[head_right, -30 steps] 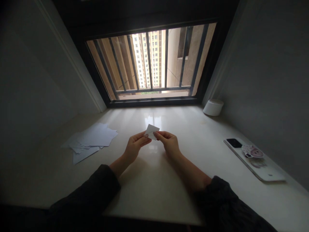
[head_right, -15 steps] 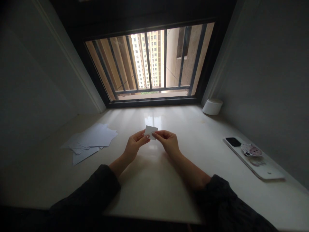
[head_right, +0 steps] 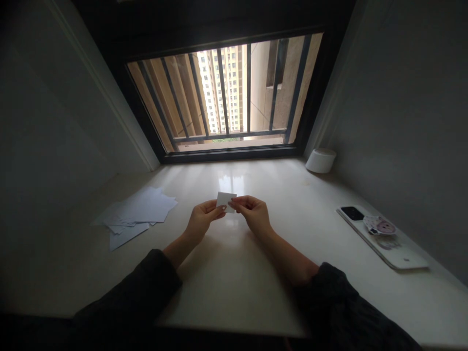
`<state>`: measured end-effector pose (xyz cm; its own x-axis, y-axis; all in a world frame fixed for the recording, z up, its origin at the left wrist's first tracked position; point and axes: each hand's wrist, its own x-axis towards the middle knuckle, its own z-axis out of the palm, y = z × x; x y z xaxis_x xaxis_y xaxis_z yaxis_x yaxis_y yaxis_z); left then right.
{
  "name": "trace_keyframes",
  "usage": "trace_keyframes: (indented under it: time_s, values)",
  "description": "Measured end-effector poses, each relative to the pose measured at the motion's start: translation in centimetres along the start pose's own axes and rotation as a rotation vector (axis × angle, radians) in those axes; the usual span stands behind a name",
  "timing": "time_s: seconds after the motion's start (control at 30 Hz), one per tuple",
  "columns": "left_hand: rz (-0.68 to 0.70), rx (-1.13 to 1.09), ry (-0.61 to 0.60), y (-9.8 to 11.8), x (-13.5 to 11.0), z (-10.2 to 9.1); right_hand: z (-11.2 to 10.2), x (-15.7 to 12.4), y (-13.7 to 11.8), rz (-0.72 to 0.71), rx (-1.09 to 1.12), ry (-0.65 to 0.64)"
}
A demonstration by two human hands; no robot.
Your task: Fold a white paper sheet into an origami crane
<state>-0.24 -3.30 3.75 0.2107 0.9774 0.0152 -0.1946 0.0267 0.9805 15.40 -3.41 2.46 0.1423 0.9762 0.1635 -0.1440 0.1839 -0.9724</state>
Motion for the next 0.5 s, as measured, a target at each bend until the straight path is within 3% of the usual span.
trace_keyframes:
  time_s: [0.3, 0.5]
  values:
    - [0.006, 0.126, -0.026, -0.42, 0.01, -0.32, -0.55, 0.11, -0.05, -0.157, -0.156, -0.039]
    - [-0.036, 0.079, -0.018, -0.54, 0.04, -0.15, -0.52, 0.28, 0.08, -0.124, -0.186, -0.048]
